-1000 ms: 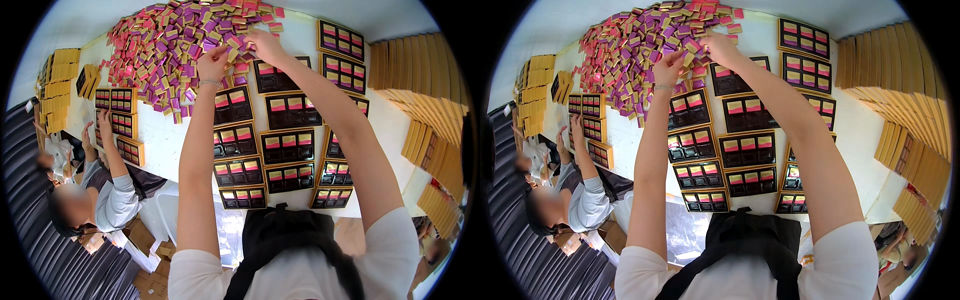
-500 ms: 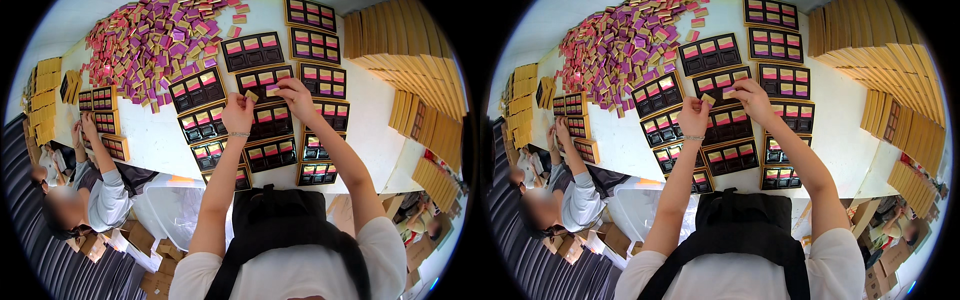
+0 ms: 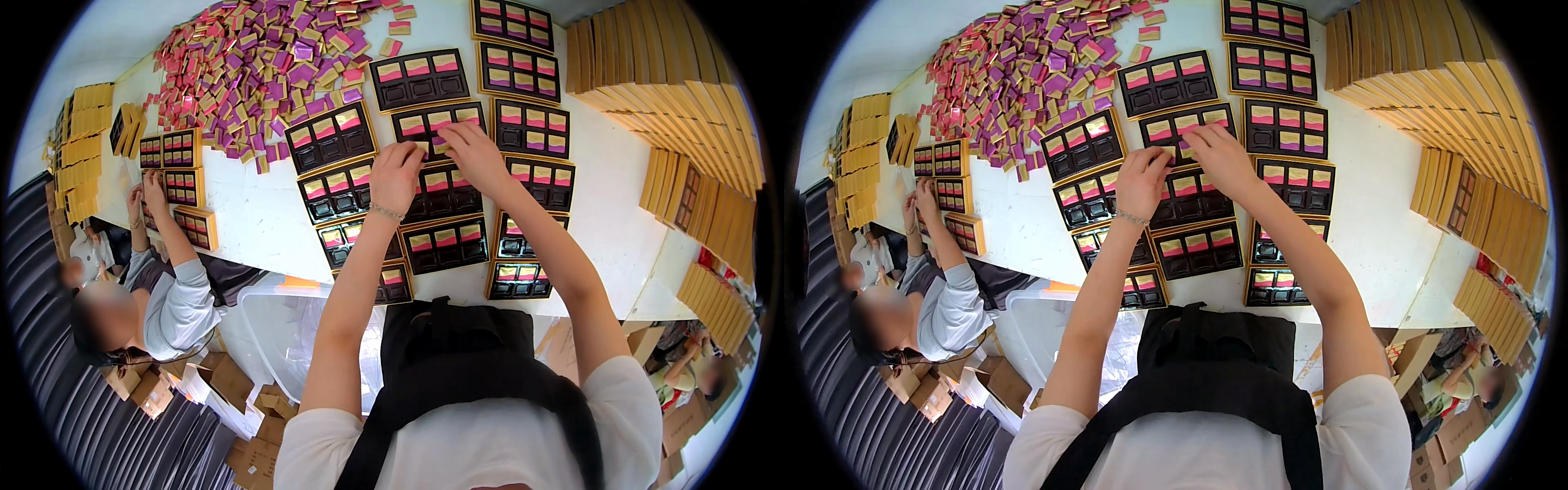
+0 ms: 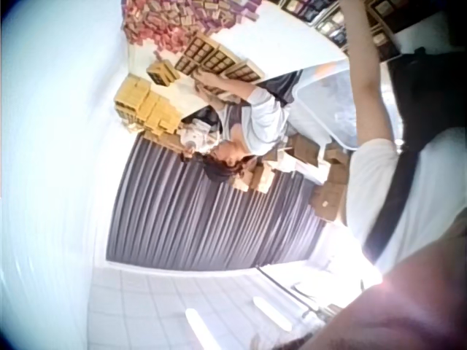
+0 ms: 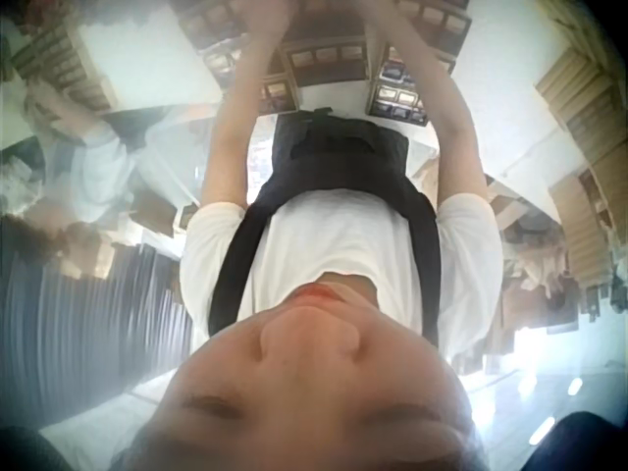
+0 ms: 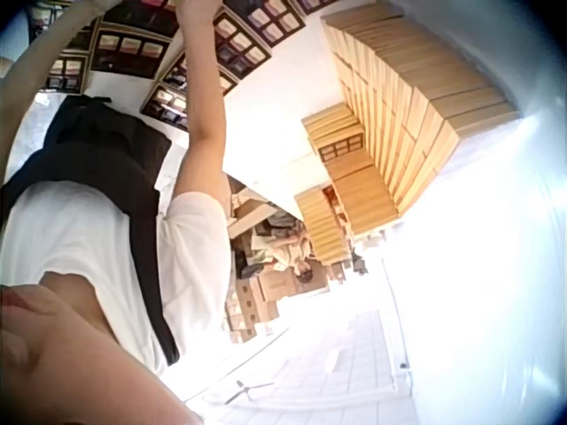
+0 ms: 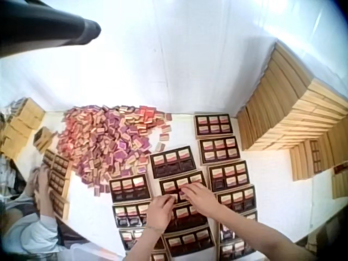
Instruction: The person places small, colorful rectangular items into the compartments of black trays on a table. They arrange the items by hand, filling the slots in the trays and stacking the completed units. The person also handles a clear plastic bag and uses scissors to cut a small piece of material.
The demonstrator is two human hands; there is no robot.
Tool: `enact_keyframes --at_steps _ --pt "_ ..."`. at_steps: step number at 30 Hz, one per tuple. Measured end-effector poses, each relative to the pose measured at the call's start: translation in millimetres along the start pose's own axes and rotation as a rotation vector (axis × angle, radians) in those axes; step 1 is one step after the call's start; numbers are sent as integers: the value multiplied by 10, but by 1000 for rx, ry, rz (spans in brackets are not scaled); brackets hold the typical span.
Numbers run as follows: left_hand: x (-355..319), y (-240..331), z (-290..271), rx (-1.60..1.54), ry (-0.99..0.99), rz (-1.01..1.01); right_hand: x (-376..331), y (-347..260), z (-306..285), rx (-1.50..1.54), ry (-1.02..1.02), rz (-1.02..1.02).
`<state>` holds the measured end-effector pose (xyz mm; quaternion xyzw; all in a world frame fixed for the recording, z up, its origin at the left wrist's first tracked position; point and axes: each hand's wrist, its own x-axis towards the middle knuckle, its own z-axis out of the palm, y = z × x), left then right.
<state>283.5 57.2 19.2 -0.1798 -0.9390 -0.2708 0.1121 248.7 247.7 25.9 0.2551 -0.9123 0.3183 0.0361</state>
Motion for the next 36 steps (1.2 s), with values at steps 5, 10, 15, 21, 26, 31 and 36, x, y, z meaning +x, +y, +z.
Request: enact_keyframes --at_steps 5,10,15,21,26,31,36 --pt "-74 105 56 142 -23 52 150 -54 -24 -222 -138 -143" --pt "-263 180 89 292 -157 53 137 -73 -7 -141 -164 133" --pt "-171 379 107 284 -219 -136 67 -128 80 828 129 1014" --pt "-208 372 62 273 -236 -168 -61 -335 -145 -44 -107 506" --pt "-270 222 42 249 -316 -94 -244 -297 -117 -245 -252 -4" --pt "-250 245 4 244 -368 -115 -281 -250 -46 -331 -297 -27" --pt "-50 163 -195 127 -353 -194 17 -208 -21 -246 -161 -48"
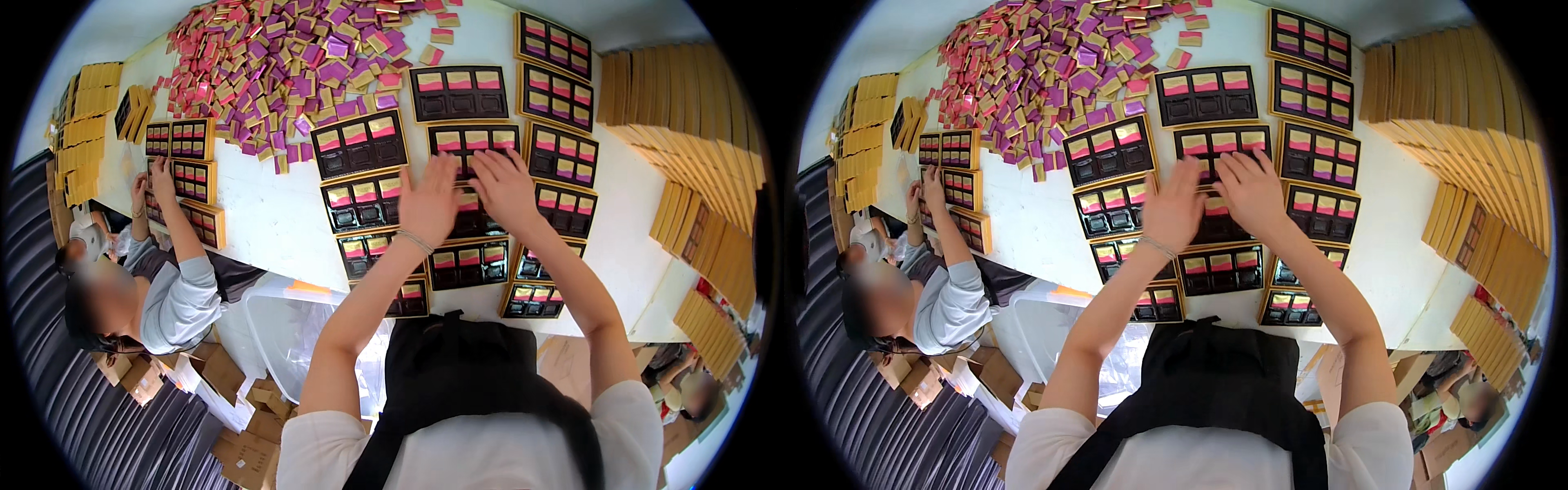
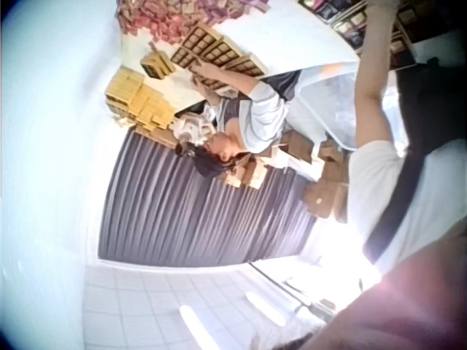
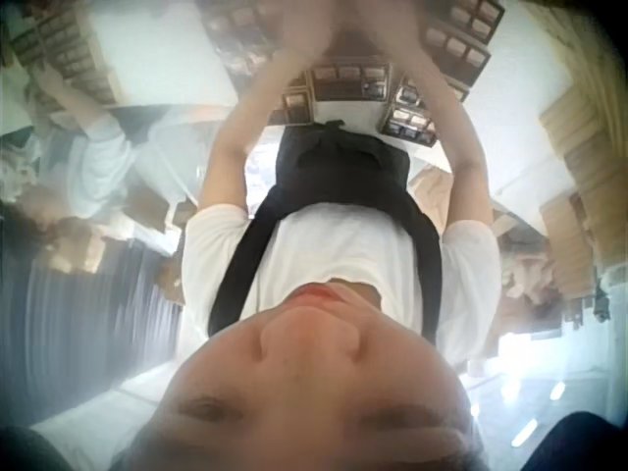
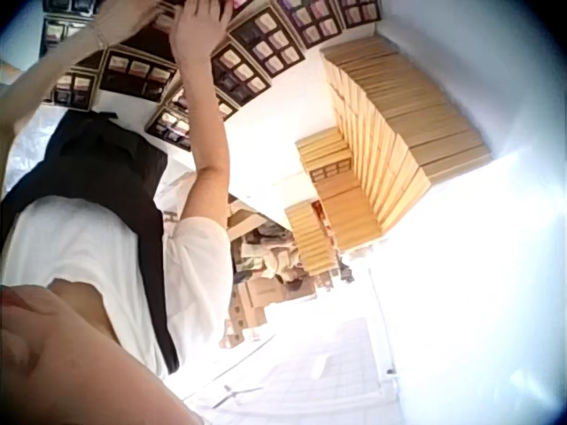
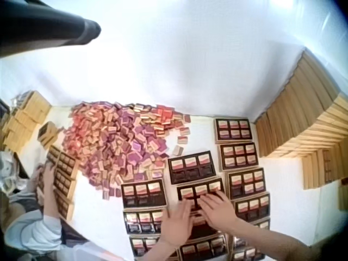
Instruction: The person places small, colorful rectangular items into the compartments of black trays on a table. They arrange the items by hand, filling the slots in the trays and stacking the completed units. The person also handles a clear plastic bag and uses scissors to cut a small piece of material.
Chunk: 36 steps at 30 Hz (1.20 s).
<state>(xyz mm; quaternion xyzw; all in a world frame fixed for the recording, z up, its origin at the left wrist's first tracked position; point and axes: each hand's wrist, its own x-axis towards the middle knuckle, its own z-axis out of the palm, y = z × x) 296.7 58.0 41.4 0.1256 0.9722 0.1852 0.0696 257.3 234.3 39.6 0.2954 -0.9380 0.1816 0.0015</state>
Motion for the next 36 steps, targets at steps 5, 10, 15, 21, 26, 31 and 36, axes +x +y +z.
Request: enact_keyframes --at_steps 5,10,15,21,26,31,36 --pt "908 -1257 -553 16 435 -203 1280 -88 29 92 201 -204" --pt "1478 -1812 -401 -58 280 -67 2181 95 576 -42 114 15" --pt "1625 -1848 -433 74 225 -129 2274 357 561 415 147 115" --pt "1677 -1742 -570 63 84 -306 1798 464 79 1202 -10 465" --pt "1779 -1667 -609 140 32 -219 1321 640 -236 1408 -1 514" --pt "1847 -1497 -622 227 -99 -178 1100 798 -304 931 -25 732" --pt "1851 -1420 -592 154 -79 -251 911 791 -80 645 162 821"
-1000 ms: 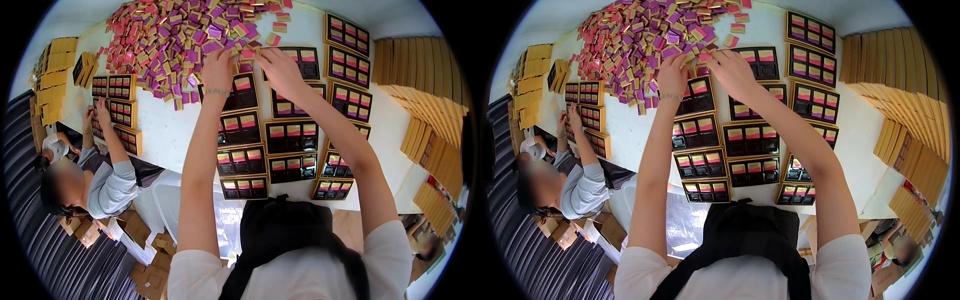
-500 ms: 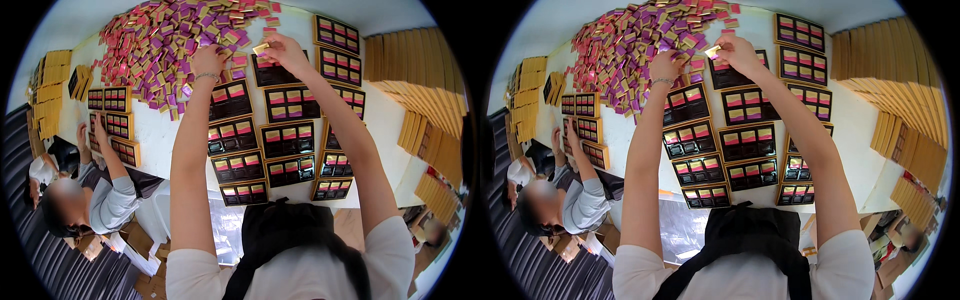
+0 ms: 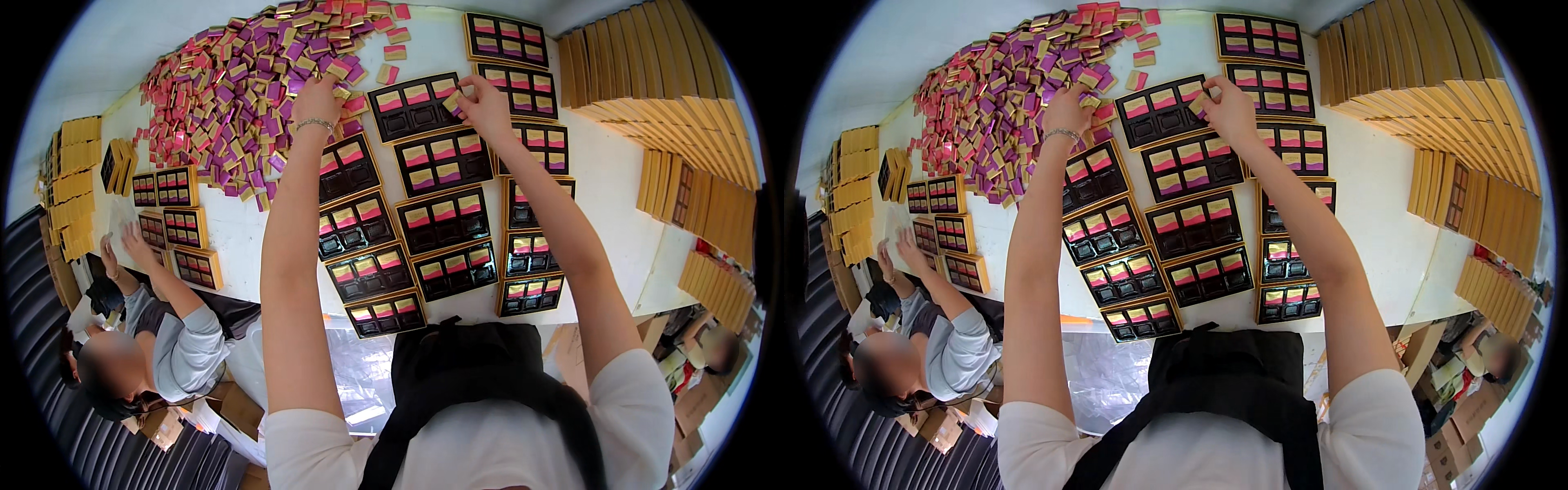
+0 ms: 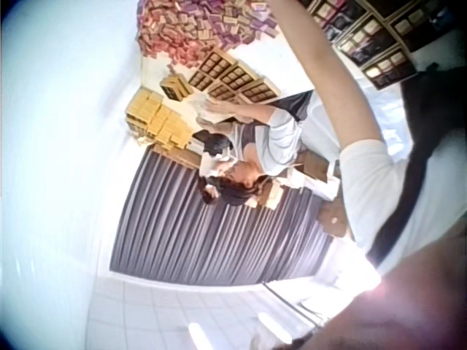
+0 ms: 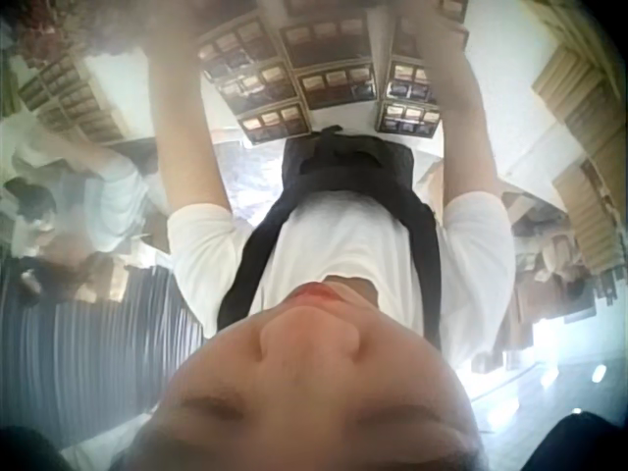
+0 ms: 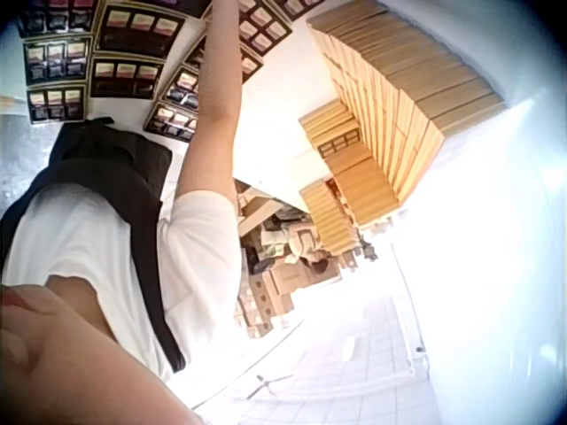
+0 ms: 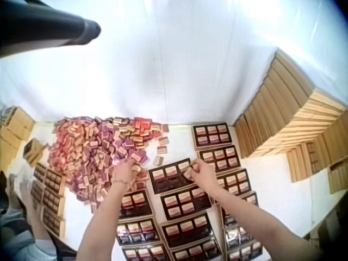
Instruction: The person places small, colorful rectangular items into the compartments of black trays on a table. They arrange the items by hand, filling the slots in the trays and stacking the completed units. The person also handles a clear plastic bag and uses scissors to cut a small piece of material.
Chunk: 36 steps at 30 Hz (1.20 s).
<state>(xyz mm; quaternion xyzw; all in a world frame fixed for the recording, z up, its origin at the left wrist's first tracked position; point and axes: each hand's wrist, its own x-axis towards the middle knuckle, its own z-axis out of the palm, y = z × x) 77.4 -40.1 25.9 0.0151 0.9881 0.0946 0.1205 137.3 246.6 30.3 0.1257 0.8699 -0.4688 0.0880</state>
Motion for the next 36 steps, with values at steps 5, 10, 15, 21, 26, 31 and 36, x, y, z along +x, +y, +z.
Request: enact_keyframes --at_steps 5,10,15,21,26,31,36 --pt "1 -45 -6 58 48 -66 -162 122 181 -300 235 -224" --pt "10 -240 1 -44 98 -72 -128 179 235 -348 266 -393" --pt "-113 -250 -21 -587 156 -202 -70 189 280 -334 312 -438" --pt "-480 251 168 -1472 -31 -301 -162 -19 380 -95 281 -495" --pt "-705 748 343 -1568 18 -386 23 -87 488 264 -133 -253" --pt "-841 707 407 -1019 153 -249 66 -62 341 -191 -75 -440" --pt "-899 860 337 -575 247 -213 -186 -70 277 -133 149 -549"
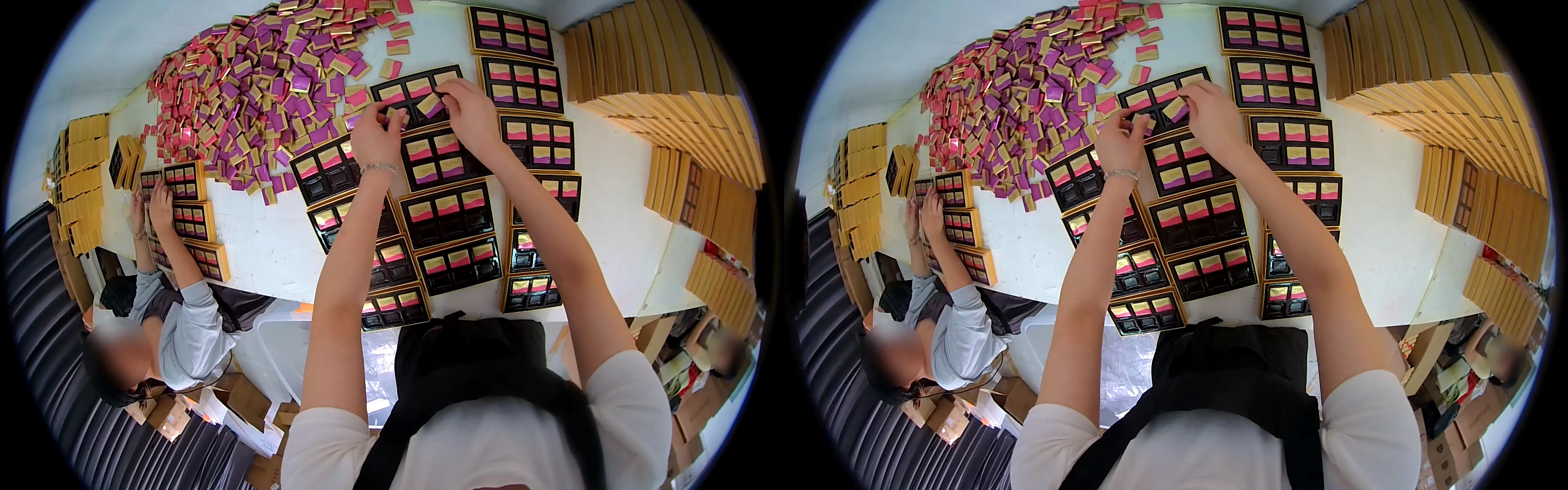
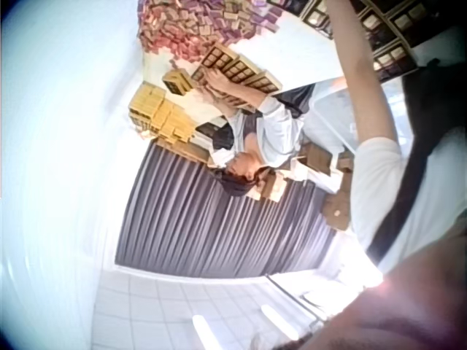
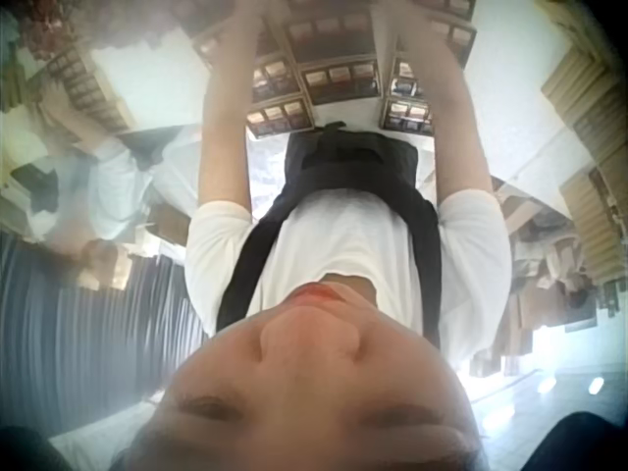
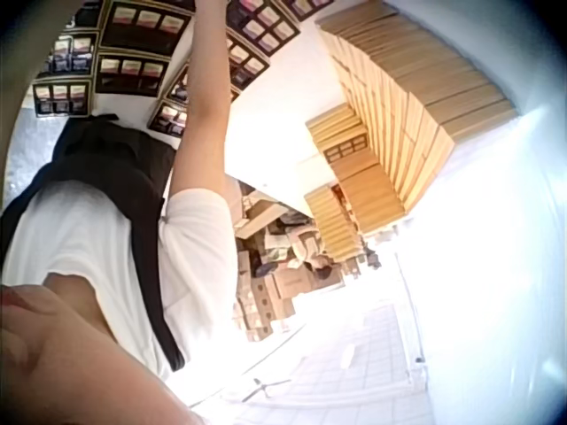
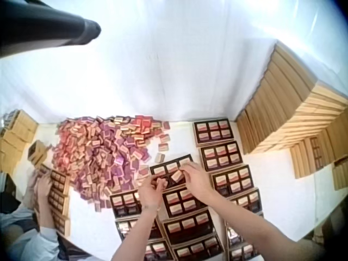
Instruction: The person places small, colorful rectangular items into the compartments of black trays on a table. They arrange the items by hand, filling the slots in the trays and stacking the completed units. The person also handles a clear plastic bag and uses scissors to cut a small piece of material.
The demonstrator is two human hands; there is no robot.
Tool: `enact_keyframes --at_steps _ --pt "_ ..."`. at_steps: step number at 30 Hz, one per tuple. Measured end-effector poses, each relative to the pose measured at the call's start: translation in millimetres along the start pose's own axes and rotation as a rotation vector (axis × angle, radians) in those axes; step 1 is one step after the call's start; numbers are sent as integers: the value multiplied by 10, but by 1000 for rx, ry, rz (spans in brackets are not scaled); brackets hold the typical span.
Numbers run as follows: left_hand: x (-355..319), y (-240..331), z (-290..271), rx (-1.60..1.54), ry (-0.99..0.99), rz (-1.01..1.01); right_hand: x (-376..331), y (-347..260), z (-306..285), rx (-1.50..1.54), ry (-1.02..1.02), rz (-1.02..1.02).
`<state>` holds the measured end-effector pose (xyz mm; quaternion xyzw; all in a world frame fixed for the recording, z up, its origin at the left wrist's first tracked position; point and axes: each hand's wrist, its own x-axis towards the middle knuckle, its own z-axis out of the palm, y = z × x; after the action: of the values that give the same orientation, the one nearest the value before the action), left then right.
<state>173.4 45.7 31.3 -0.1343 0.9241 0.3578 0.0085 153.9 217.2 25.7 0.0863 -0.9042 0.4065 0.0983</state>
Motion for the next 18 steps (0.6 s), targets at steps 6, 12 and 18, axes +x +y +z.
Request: enact_keyframes --at_steps 6,12,18 --pt "-190 -55 -114 490 -78 618 -447 86 -248 -373 -203 -183" --pt "-275 -224 -13 453 -170 649 -524 18 -211 -509 -244 -169" --pt "13 -288 -42 350 -82 596 -242 86 -16 -535 -316 -349"
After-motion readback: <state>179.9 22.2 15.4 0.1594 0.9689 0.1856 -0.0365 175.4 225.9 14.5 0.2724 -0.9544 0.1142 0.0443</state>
